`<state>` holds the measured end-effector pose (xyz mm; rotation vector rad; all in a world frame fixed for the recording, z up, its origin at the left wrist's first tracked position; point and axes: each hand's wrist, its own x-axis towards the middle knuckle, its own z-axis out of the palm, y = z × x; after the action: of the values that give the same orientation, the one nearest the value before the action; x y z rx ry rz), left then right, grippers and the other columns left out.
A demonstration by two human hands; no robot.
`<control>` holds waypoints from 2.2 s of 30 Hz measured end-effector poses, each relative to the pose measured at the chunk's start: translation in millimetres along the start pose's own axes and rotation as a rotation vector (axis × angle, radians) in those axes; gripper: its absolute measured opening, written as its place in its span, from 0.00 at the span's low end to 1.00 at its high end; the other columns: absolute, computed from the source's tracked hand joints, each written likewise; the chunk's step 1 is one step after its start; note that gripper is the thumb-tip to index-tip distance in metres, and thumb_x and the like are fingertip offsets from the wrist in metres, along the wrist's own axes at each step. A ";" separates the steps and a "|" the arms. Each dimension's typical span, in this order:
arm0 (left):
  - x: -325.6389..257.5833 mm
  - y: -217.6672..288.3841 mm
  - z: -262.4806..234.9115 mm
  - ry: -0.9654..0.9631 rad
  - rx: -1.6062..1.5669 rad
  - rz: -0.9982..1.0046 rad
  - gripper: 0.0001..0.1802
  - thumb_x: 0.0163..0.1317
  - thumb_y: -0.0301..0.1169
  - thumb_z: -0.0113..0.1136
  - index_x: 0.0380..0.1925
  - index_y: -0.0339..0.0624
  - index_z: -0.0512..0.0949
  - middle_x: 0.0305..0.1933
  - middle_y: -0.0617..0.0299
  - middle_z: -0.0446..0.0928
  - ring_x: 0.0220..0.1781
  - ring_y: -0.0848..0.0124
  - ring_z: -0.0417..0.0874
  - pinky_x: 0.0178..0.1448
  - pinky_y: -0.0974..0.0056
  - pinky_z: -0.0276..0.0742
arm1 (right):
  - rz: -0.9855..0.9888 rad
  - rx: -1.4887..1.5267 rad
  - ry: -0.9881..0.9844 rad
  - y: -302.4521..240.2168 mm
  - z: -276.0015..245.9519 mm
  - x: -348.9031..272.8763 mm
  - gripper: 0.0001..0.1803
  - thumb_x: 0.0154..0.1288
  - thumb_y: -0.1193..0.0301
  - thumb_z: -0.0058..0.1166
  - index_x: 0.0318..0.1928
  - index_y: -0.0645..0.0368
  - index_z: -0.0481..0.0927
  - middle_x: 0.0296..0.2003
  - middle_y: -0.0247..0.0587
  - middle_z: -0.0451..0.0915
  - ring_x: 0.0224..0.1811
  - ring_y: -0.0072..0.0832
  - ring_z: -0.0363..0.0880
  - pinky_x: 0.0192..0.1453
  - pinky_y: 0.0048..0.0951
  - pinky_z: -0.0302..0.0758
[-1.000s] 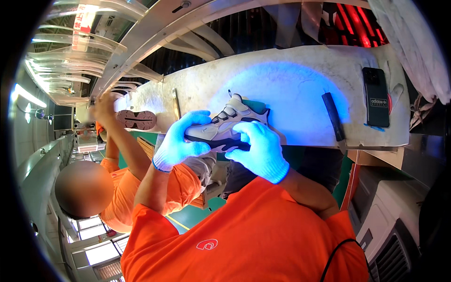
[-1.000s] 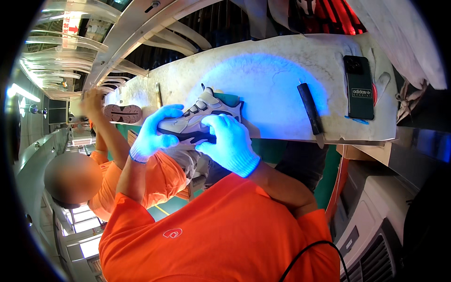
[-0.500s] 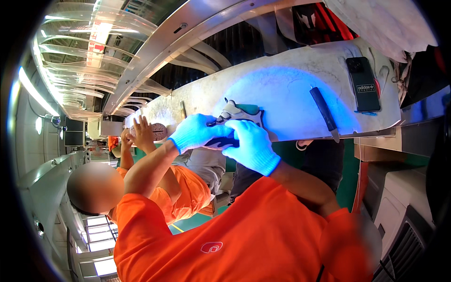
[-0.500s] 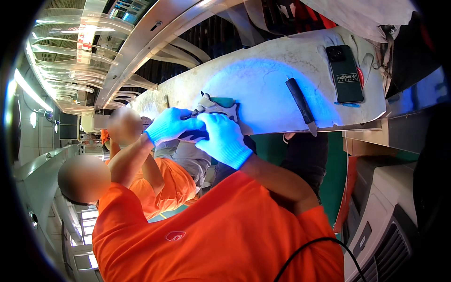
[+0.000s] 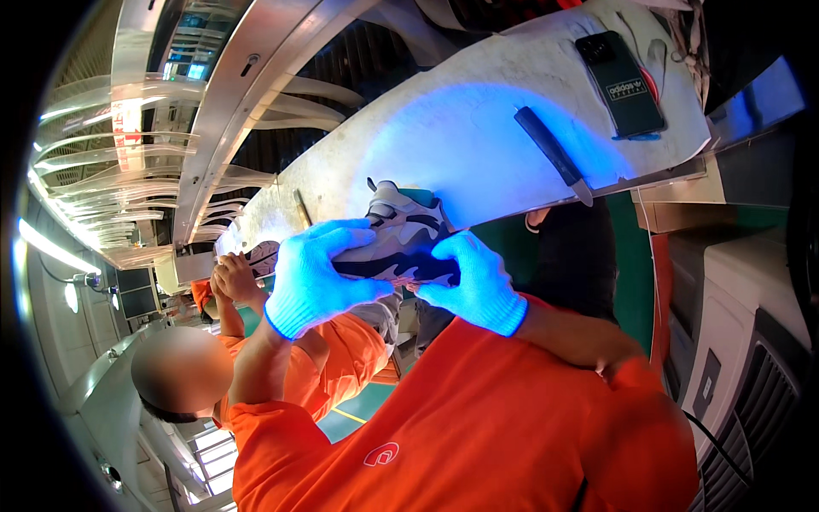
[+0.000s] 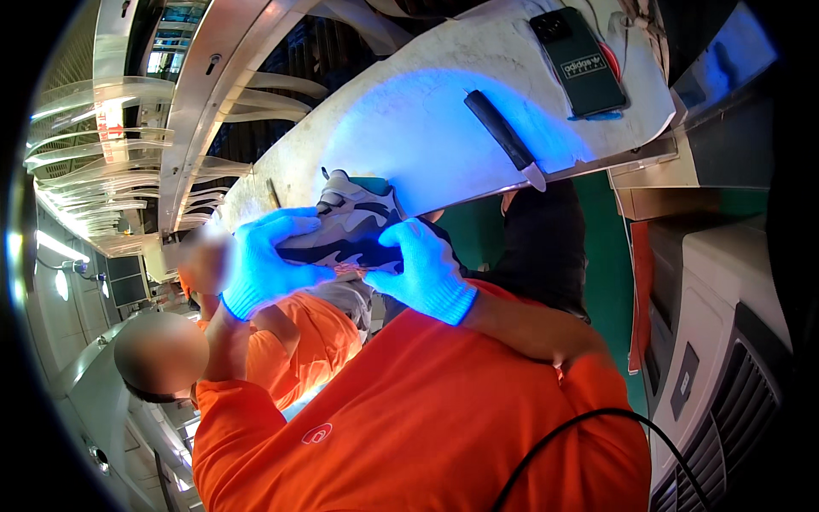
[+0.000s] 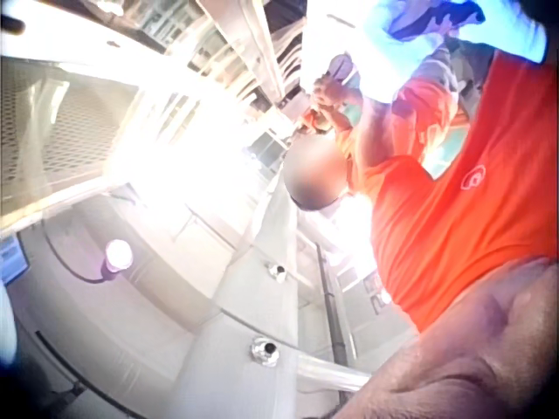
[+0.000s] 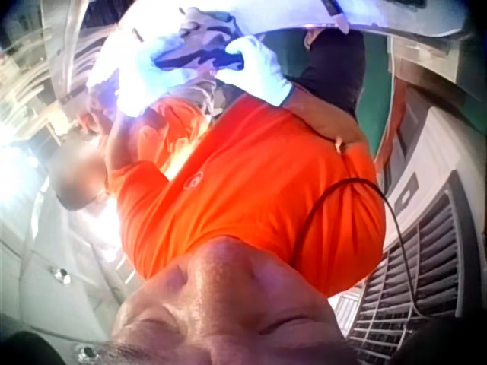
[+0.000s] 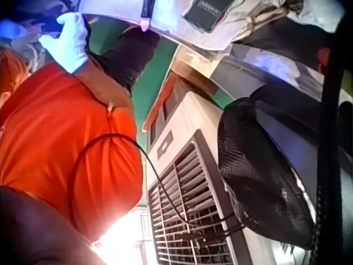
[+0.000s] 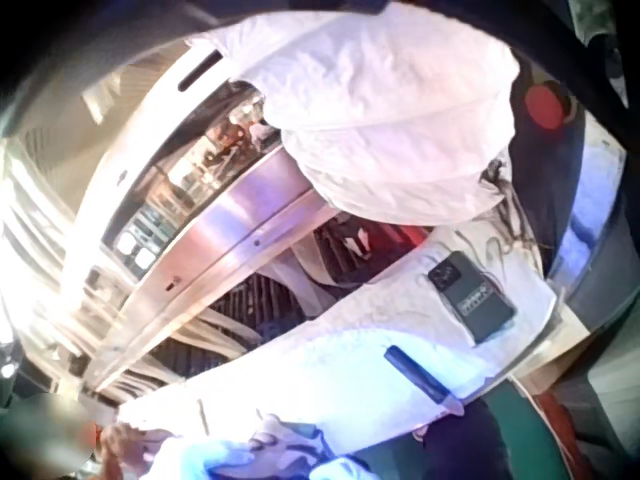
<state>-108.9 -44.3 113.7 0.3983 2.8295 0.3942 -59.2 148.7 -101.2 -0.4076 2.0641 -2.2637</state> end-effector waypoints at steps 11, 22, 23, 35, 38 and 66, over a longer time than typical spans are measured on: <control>6.9 -12.8 -4.3 -0.048 0.012 0.142 0.34 0.42 0.43 0.93 0.49 0.36 0.93 0.58 0.49 0.93 0.55 0.53 0.96 0.59 0.55 0.93 | -0.247 -0.005 0.127 9.0 12.3 13.4 0.30 0.50 0.72 0.89 0.50 0.58 0.82 0.45 0.48 0.82 0.40 0.43 0.90 0.42 0.40 0.88; -19.9 -58.6 15.1 0.168 -0.905 -0.259 0.29 0.63 0.39 0.81 0.60 0.33 0.90 0.60 0.56 0.91 0.61 0.67 0.91 0.69 0.61 0.84 | -0.245 -0.147 0.045 1.3 21.8 25.7 0.30 0.47 0.70 0.90 0.49 0.56 0.84 0.46 0.46 0.81 0.45 0.46 0.88 0.46 0.44 0.86; -17.6 -66.7 14.4 0.117 -0.838 -0.419 0.27 0.74 0.38 0.71 0.66 0.31 0.86 0.62 0.60 0.89 0.64 0.73 0.85 0.72 0.64 0.78 | -0.247 -0.184 0.033 1.1 24.5 27.7 0.29 0.47 0.70 0.90 0.48 0.55 0.84 0.46 0.45 0.81 0.45 0.47 0.87 0.47 0.45 0.86; -6.1 -85.4 3.1 -0.411 -0.239 -0.231 0.65 0.50 0.51 0.92 0.84 0.35 0.69 0.70 0.41 0.87 0.71 0.57 0.89 0.75 0.56 0.82 | -0.409 -0.305 -0.037 9.1 39.2 30.2 0.27 0.47 0.70 0.87 0.48 0.50 0.87 0.46 0.39 0.80 0.47 0.43 0.83 0.46 0.45 0.82; -7.8 -91.6 5.3 -0.415 -0.249 -0.212 0.66 0.49 0.51 0.93 0.84 0.35 0.69 0.70 0.41 0.87 0.70 0.55 0.90 0.76 0.55 0.82 | -0.526 -0.324 -0.026 10.5 40.2 30.2 0.26 0.49 0.70 0.86 0.49 0.50 0.88 0.45 0.37 0.80 0.45 0.42 0.82 0.44 0.44 0.82; -12.3 -90.5 11.1 -0.380 -0.252 -0.203 0.60 0.50 0.50 0.90 0.82 0.41 0.73 0.66 0.42 0.89 0.66 0.48 0.92 0.71 0.52 0.85 | -0.158 -0.324 -0.166 -11.7 36.7 43.1 0.51 0.50 0.68 0.88 0.75 0.53 0.75 0.51 0.44 0.79 0.52 0.44 0.85 0.52 0.47 0.84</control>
<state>-115.2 -129.2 78.9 0.1159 2.3849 0.5577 -90.7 105.2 -80.0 -0.7728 2.3854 -1.8888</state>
